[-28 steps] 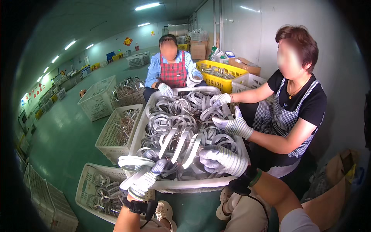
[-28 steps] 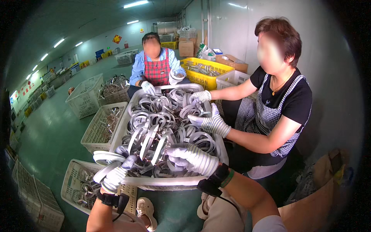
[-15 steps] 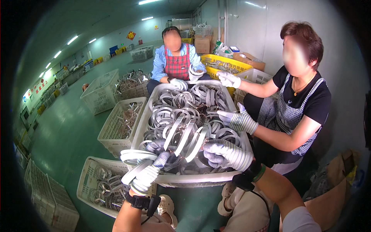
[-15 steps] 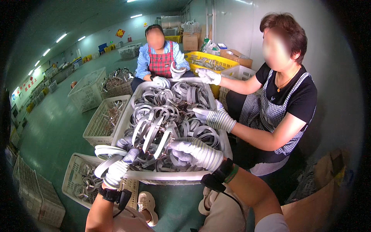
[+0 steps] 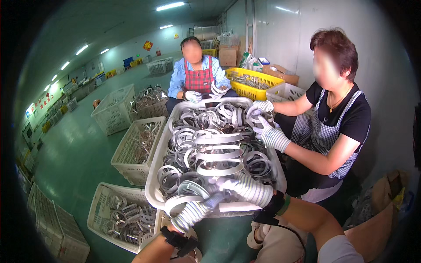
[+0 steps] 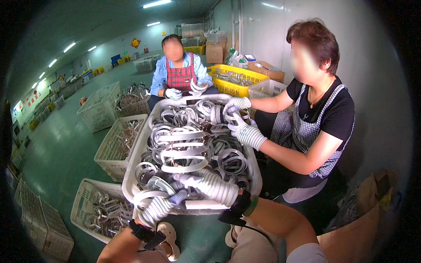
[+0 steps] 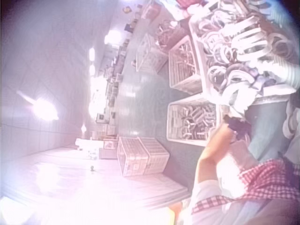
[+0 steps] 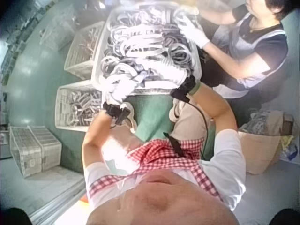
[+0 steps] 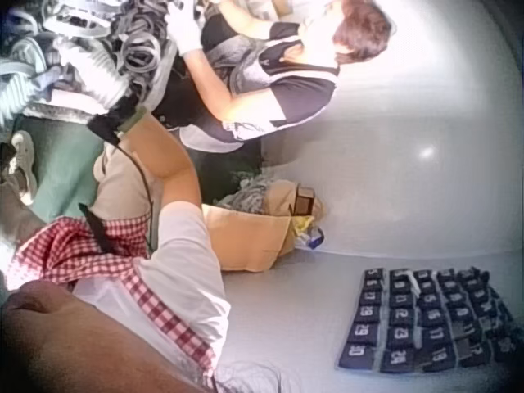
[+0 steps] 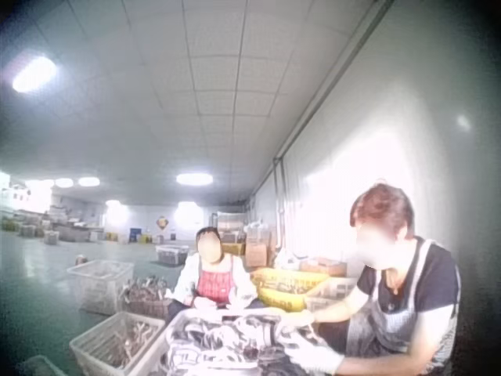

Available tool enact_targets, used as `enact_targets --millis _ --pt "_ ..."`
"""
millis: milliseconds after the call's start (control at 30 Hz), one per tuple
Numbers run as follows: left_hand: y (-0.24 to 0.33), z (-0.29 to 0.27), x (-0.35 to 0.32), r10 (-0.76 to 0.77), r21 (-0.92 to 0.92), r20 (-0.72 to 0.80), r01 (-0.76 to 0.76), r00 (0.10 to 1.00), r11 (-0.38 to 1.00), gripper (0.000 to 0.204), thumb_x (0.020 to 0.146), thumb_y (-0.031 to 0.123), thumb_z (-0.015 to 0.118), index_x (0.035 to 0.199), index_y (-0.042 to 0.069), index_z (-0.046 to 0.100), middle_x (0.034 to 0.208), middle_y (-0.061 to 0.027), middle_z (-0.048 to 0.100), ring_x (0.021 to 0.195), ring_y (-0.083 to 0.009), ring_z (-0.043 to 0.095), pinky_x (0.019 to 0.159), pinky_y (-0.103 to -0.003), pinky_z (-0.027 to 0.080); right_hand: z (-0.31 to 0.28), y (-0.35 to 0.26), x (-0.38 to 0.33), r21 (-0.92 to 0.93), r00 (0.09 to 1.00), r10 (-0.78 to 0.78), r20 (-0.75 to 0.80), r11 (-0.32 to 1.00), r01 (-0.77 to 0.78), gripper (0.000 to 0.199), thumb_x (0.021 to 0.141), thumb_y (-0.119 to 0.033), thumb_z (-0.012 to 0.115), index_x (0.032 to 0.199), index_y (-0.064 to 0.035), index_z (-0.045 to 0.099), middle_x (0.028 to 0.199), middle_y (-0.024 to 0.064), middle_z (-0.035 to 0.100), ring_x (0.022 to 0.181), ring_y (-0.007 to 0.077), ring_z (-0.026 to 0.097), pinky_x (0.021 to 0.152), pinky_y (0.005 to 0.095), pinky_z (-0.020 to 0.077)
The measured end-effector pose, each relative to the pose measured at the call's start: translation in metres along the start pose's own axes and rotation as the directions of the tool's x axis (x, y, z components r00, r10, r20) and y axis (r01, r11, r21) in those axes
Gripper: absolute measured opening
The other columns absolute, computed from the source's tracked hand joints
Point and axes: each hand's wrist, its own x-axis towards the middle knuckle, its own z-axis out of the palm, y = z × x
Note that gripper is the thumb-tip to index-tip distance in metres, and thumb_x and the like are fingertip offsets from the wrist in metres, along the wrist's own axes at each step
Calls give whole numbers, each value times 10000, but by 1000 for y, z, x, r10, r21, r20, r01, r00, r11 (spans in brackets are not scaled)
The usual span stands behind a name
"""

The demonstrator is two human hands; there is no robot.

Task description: Sorting and inspecting circular metal rings from a large central bin into smaller plastic containers.

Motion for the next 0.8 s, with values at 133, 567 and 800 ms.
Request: enact_targets --millis 133,567,800 --pt "-28 -4 -20 -224 -144 77 234 971 962 188 908 211 613 996 51 656 840 -19 651 687 -103 596 623 -246 478 8 12 3 93 985 163 55 981 -168 323 948 -214 559 1227 -52 545 1071 10 613 937 87 582 809 248 479" --pt "40 -169 -28 -311 -399 -653 36 691 916 228 916 279 615 900 57 663 662 27 586 533 -46 496 475 -184 369 -48 32 16 39 992 82 -94 996 -78 361 955 -311 513 1151 -16 585 1133 120 634 1094 221 586 978 370 440" --pt "-73 -305 -211 -522 -536 -786 57 332 842 129 908 187 605 980 83 635 759 2 606 584 -97 533 504 -226 416 -30 16 17 40 986 96 -138 995 -92 352 960 -304 508 1153 -21 589 1123 98 633 1084 208 585 984 368 426"
